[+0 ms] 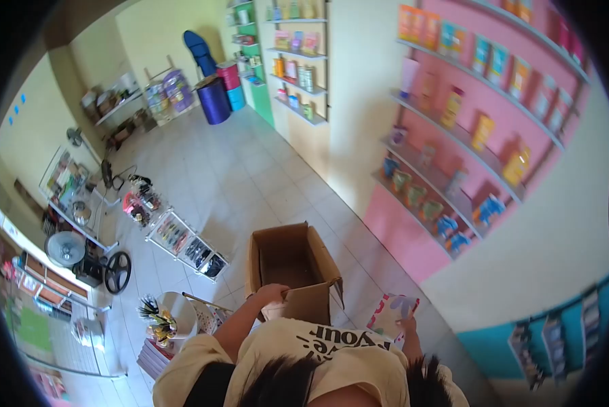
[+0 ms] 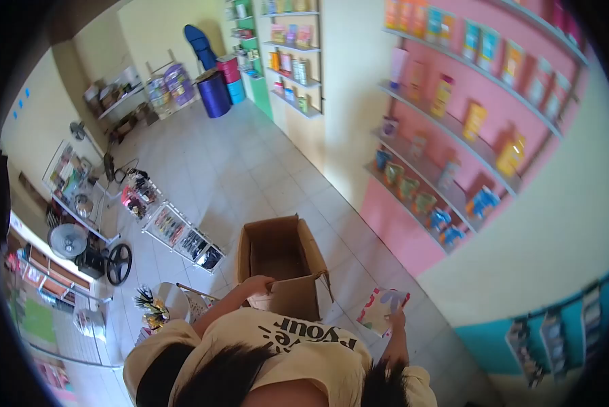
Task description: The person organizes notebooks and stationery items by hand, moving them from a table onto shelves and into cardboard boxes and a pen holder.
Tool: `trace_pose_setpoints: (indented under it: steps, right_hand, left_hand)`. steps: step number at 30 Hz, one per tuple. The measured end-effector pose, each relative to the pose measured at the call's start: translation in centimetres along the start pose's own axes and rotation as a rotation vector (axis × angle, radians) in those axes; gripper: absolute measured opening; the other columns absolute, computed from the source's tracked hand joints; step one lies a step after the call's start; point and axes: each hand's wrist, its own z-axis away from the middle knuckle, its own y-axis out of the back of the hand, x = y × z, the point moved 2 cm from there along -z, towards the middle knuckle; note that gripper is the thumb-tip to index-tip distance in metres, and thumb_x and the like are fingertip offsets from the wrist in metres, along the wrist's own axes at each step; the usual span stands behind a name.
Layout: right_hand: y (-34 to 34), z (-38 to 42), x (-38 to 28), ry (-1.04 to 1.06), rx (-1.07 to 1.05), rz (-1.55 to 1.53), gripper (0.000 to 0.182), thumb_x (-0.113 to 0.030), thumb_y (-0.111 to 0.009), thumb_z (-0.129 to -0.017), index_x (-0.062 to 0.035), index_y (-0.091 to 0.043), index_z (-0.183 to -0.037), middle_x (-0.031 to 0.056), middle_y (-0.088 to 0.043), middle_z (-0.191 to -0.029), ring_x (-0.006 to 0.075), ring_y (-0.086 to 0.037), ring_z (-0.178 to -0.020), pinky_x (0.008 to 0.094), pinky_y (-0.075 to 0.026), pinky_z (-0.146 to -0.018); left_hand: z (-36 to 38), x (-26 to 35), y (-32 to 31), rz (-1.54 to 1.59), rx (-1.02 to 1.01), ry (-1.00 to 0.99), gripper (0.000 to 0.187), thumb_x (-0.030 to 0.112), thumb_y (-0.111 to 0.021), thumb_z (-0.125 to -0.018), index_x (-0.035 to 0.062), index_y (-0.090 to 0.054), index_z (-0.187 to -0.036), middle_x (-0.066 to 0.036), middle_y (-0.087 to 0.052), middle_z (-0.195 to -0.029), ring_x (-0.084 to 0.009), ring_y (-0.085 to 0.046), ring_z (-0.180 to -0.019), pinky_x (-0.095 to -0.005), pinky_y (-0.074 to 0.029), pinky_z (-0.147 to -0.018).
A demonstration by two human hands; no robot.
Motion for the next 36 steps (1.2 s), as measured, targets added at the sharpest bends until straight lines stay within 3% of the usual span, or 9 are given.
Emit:
trace_pose_setpoints:
  steps: [1, 6, 13, 17, 23, 29, 32, 34, 36]
  right_hand:
    - [0.6, 0.9, -3.4, 0.088, 0.041, -0.068, 0.060, -0.014, -0.076, -0.062, 0.0016, -0.052, -0.114, 0.0182, -0.066, -0.089, 0.0305, -0.067, -0.076, 0.0394, -0.053, -0.062]
    - [-0.6, -1.6, -11.5, 0.009, -0.042, -0.005, 0.055, -0.016, -0.073, -0.064, 0.0017, -0.053, -0.112, 0.0176, -0.066, -0.091, 0.0329, -0.066, -0.078, 0.0407, -0.052, -0.066]
    - [-6.4, -13.5, -25.5, -0.009, -0.356, 0.456, 0.055, -0.017, -0.073, -0.065, 0.0016, -0.052, -0.112, 0.0185, -0.065, -0.093, 0.0339, -0.065, -0.082, 0.0413, -0.052, -0.070]
    - [-10.8, -22.5, -37.4, 0.091, -0.427, 0.574, 0.054, -0.017, -0.072, -0.065, 0.0016, -0.052, -0.112, 0.0190, -0.065, -0.094, 0.0345, -0.064, -0.084, 0.0416, -0.052, -0.072]
    - [-21.8, -33.6, -63.7, 0.488, -0.365, 0.495, 0.054, -0.018, -0.071, -0.066, 0.0016, -0.052, -0.113, 0.0197, -0.065, -0.096, 0.0354, -0.064, -0.088, 0.0422, -0.051, -0.076]
    - [-34.4, -37.9, -95.1, 0.791, -0.197, 0.058, 0.054, -0.018, -0.070, -0.066, 0.0015, -0.052, -0.113, 0.0205, -0.064, -0.098, 0.0363, -0.063, -0.091, 0.0427, -0.051, -0.079]
    - [-37.9, -36.4, -104.2, 0.946, -0.128, -0.086, 0.044, -0.015, -0.067, -0.071, 0.0008, -0.053, -0.109, 0.0175, -0.065, -0.088, 0.0328, -0.066, -0.072, 0.0416, -0.053, -0.062]
    - [-39.3, -35.2, -107.0, 0.702, -0.334, -0.025, 0.044, -0.016, -0.068, -0.071, -0.0010, -0.054, -0.110, 0.0197, -0.065, -0.087, 0.0311, -0.066, -0.063, 0.0403, -0.054, -0.054]
    - [-41.1, -35.2, -108.4, 0.486, -0.505, 0.186, 0.057, -0.017, -0.065, -0.069, 0.0028, -0.048, -0.120, 0.0220, -0.065, -0.095, 0.0372, -0.066, -0.079, 0.0440, -0.055, -0.070]
  left_hand:
    - [-0.5, 0.3, 2.3, -0.010, 0.038, 0.017, 0.049, 0.026, -0.071, -0.070, 0.0221, -0.062, -0.118, -0.009, -0.066, -0.109, -0.0297, -0.060, -0.103, -0.0422, -0.048, -0.085]
    - [-5.0, -4.0, 10.8, 0.041, 0.189, 0.038, 0.040, 0.026, -0.063, -0.079, 0.0261, -0.060, -0.119, -0.007, -0.066, -0.107, -0.0296, -0.061, -0.101, -0.0427, -0.049, -0.082]
    - [-14.1, -12.3, 17.5, 0.010, 0.340, 0.126, 0.036, 0.023, -0.053, -0.084, 0.0266, -0.060, -0.119, -0.008, -0.067, -0.103, -0.0293, -0.063, -0.096, -0.0438, -0.050, -0.077]
    - [-17.8, -15.3, 24.0, 0.015, 0.421, 0.172, 0.036, 0.020, -0.052, -0.084, 0.0265, -0.059, -0.119, -0.007, -0.067, -0.103, -0.0280, -0.064, -0.095, -0.0431, -0.050, -0.076]
    - [-20.9, -21.8, 32.3, 0.037, 0.428, 0.254, 0.037, 0.018, -0.051, -0.083, 0.0270, -0.060, -0.118, -0.004, -0.067, -0.104, -0.0261, -0.064, -0.095, -0.0413, -0.051, -0.075]
    - [-25.8, -31.3, 41.1, 0.064, 0.486, 0.365, 0.036, 0.017, -0.051, -0.083, 0.0247, -0.060, -0.118, -0.004, -0.066, -0.106, -0.0258, -0.064, -0.095, -0.0417, -0.051, -0.076]
    - [-28.1, -38.2, 46.2, 0.091, 0.529, 0.387, 0.037, 0.018, -0.052, -0.083, 0.0229, -0.060, -0.118, -0.004, -0.066, -0.108, -0.0257, -0.064, -0.096, -0.0412, -0.051, -0.078]
    - [-28.8, -42.6, 49.6, 0.113, 0.532, 0.406, 0.037, 0.018, -0.053, -0.082, 0.0218, -0.059, -0.119, -0.005, -0.066, -0.107, -0.0259, -0.064, -0.097, -0.0411, -0.050, -0.080]
    - [-28.7, -46.2, 53.7, 0.108, 0.525, 0.448, 0.038, 0.019, -0.054, -0.082, 0.0221, -0.059, -0.119, -0.005, -0.066, -0.107, -0.0265, -0.063, -0.097, -0.0415, -0.050, -0.080]
